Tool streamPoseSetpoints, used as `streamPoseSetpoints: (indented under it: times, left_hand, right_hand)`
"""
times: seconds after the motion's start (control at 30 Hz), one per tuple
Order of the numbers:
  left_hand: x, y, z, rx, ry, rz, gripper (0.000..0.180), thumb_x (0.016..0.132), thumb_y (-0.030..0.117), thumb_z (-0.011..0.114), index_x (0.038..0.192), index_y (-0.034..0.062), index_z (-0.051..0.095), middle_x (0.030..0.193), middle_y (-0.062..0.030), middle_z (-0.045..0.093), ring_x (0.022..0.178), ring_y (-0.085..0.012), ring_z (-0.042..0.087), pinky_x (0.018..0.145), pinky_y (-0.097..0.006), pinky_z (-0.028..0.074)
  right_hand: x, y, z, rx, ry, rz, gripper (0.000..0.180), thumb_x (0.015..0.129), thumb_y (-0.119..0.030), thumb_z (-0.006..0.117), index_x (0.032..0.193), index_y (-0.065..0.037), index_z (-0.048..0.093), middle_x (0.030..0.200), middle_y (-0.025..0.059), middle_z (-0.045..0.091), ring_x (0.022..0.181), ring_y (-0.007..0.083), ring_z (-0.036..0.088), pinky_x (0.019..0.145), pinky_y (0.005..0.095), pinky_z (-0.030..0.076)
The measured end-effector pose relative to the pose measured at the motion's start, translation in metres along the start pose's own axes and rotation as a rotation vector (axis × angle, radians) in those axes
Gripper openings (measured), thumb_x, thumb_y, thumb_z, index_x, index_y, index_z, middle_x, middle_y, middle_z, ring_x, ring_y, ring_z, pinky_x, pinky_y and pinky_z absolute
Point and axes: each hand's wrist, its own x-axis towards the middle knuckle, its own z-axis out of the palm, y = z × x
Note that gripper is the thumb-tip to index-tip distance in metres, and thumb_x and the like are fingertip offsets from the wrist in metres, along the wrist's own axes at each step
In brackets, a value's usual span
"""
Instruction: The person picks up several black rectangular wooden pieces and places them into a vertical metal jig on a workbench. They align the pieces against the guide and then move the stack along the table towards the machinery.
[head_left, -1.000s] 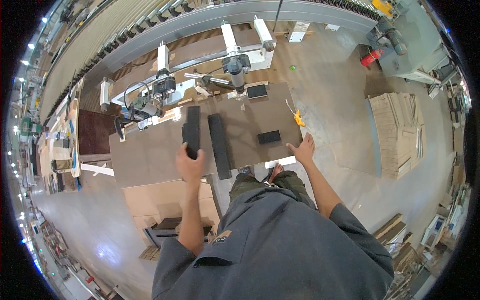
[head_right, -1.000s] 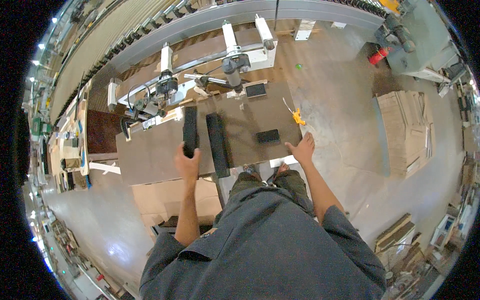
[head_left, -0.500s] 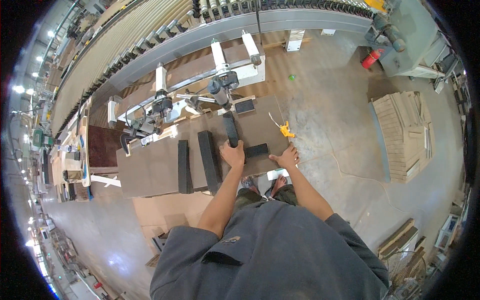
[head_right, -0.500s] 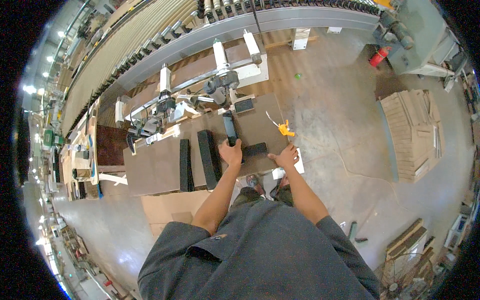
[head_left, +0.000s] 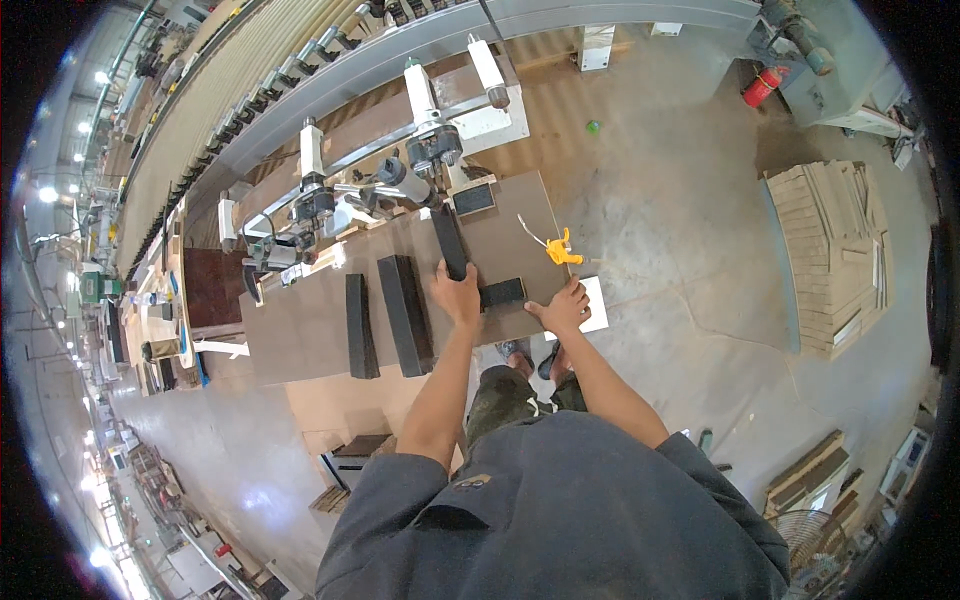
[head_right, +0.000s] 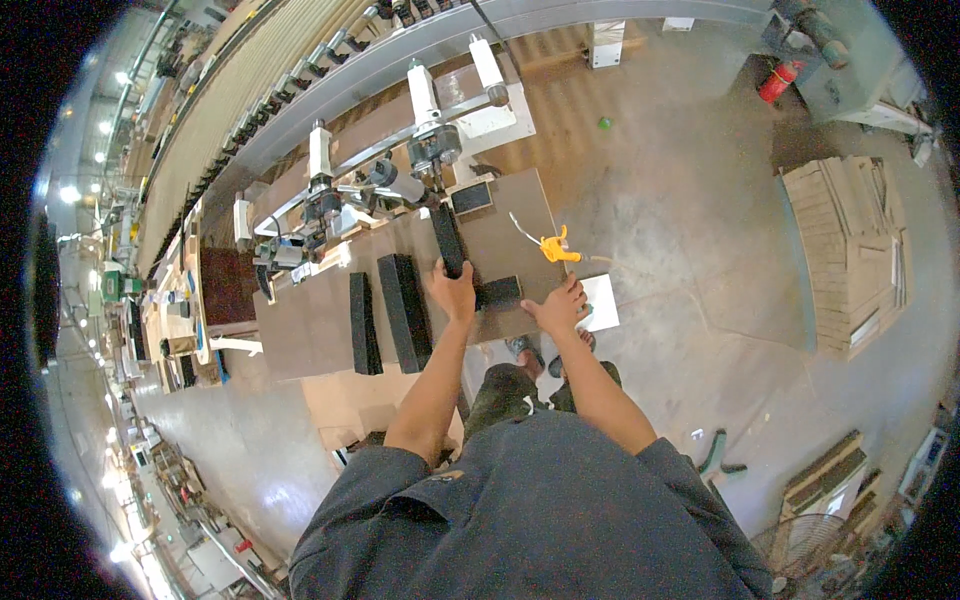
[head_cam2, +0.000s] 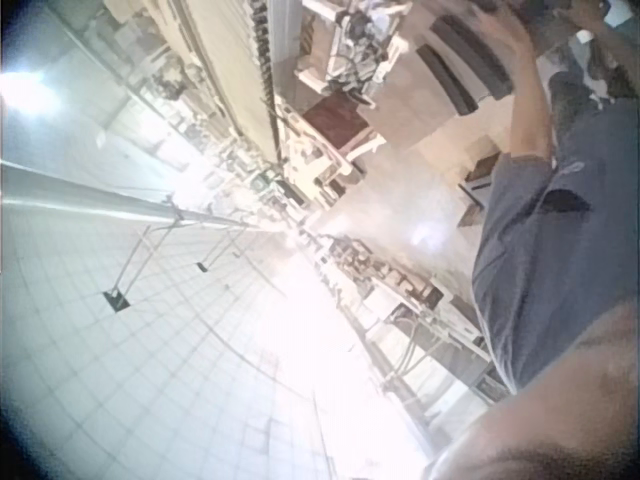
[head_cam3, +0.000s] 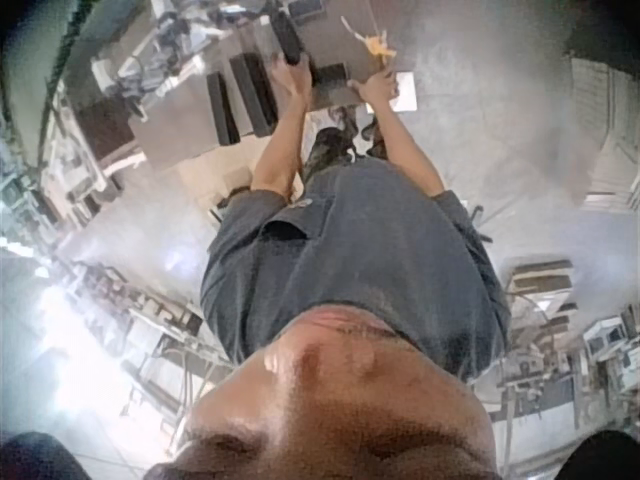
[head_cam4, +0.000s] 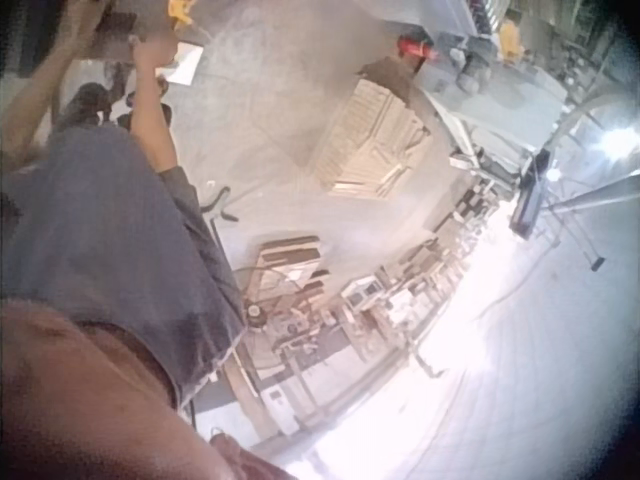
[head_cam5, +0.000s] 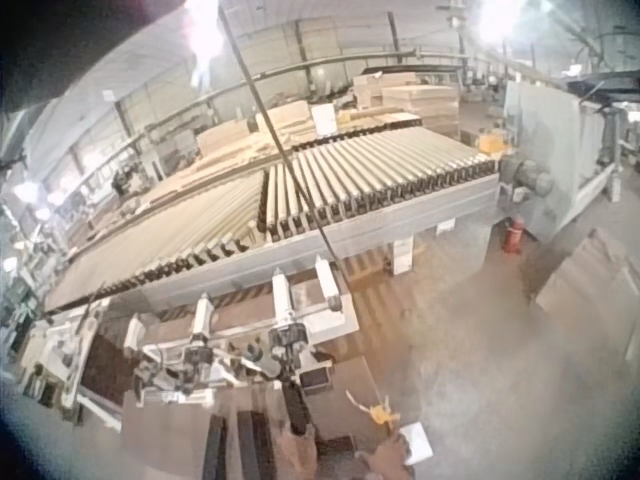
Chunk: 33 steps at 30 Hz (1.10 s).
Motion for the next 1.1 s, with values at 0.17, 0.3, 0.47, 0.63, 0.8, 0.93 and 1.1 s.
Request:
streamPoseSetpoints:
  times: [0.17,0.3,0.47,0.63,0.8,0.93,1.1]
  left_hand:
    - [0.024,-0.012,0.01,0.022,-0.006,0.046,0.072,0.091,0.036,0.091,0.147,-0.0009,0.065,0.128,-0.028,0.063,0.123,-0.0462,0.061,0.109,-0.056,0.049]
    - [0.026,-0.018,0.006,-0.012,-0.034,0.121,0.079,0.093,0.04,0.09,0.154,0.0004,0.059,0.132,-0.0268,0.061,0.13,-0.0458,0.056,0.113,-0.058,0.045]
    - [0.018,-0.022,-0.01,0.022,-0.119,0.147,0.077,0.094,0.042,0.089,0.154,0.0041,0.059,0.132,-0.0252,0.062,0.128,-0.0479,0.057,0.11,-0.058,0.046]
    - [0.024,-0.019,-0.001,-0.039,-0.055,0.19,0.075,0.095,0.045,0.087,0.154,0.0079,0.06,0.132,-0.0263,0.062,0.124,-0.0495,0.058,0.108,-0.057,0.047]
    - [0.027,-0.021,-0.005,-0.111,-0.091,0.149,0.066,0.102,0.041,0.082,0.153,0.0054,0.062,0.135,-0.0277,0.065,0.126,-0.049,0.059,0.111,-0.057,0.046]
    - [-0.001,-0.055,-0.042,-0.283,-0.177,0.11,0.071,0.103,0.034,0.081,0.161,0.0011,0.056,0.149,-0.0247,0.066,0.138,-0.0464,0.057,0.119,-0.056,0.041]
    - [-0.048,-0.067,-0.068,-0.108,-0.337,0.277,0.077,0.1,0.023,0.083,0.167,0.0047,0.05,0.164,-0.0209,0.059,0.136,-0.0448,0.055,0.118,-0.053,0.042]
  right_hand:
    - [-0.005,-0.011,-0.001,-0.011,-0.027,-0.007,0.151,0.072,-0.064,0.1,0.175,0.0,0.01,0.175,0.0278,0.026,0.16,0.0478,0.026,0.126,0.071,0.021]
    - [0.002,-0.007,0.003,-0.031,-0.011,-0.006,0.152,0.07,-0.068,0.099,0.175,-0.001,0.011,0.175,0.0269,0.025,0.16,0.047,0.026,0.126,0.0704,0.022]
    - [0.009,-0.001,0.008,-0.077,0.034,0.046,0.156,0.066,-0.071,0.1,0.175,-0.003,0.012,0.174,0.0254,0.03,0.159,0.0463,0.03,0.125,0.0696,0.026]
    - [0.005,-0.002,0.01,-0.091,0.073,0.004,0.154,0.065,-0.069,0.1,0.175,-0.003,0.015,0.173,0.0274,0.033,0.159,0.0494,0.033,0.125,0.0703,0.03]
    - [0.01,0.0,0.007,-0.121,0.082,0.024,0.155,0.064,-0.069,0.1,0.176,-0.005,0.015,0.173,0.0263,0.035,0.159,0.0484,0.035,0.125,0.0699,0.033]
    - [0.006,-0.009,0.004,-0.11,0.059,0.024,0.155,0.064,-0.069,0.1,0.176,-0.005,0.015,0.172,0.0263,0.037,0.159,0.0484,0.036,0.125,0.069,0.034]
    - [0.008,-0.003,0.006,-0.136,0.075,0.036,0.154,0.064,-0.07,0.1,0.176,-0.006,0.015,0.173,0.0269,0.036,0.16,0.0488,0.037,0.125,0.0671,0.035]
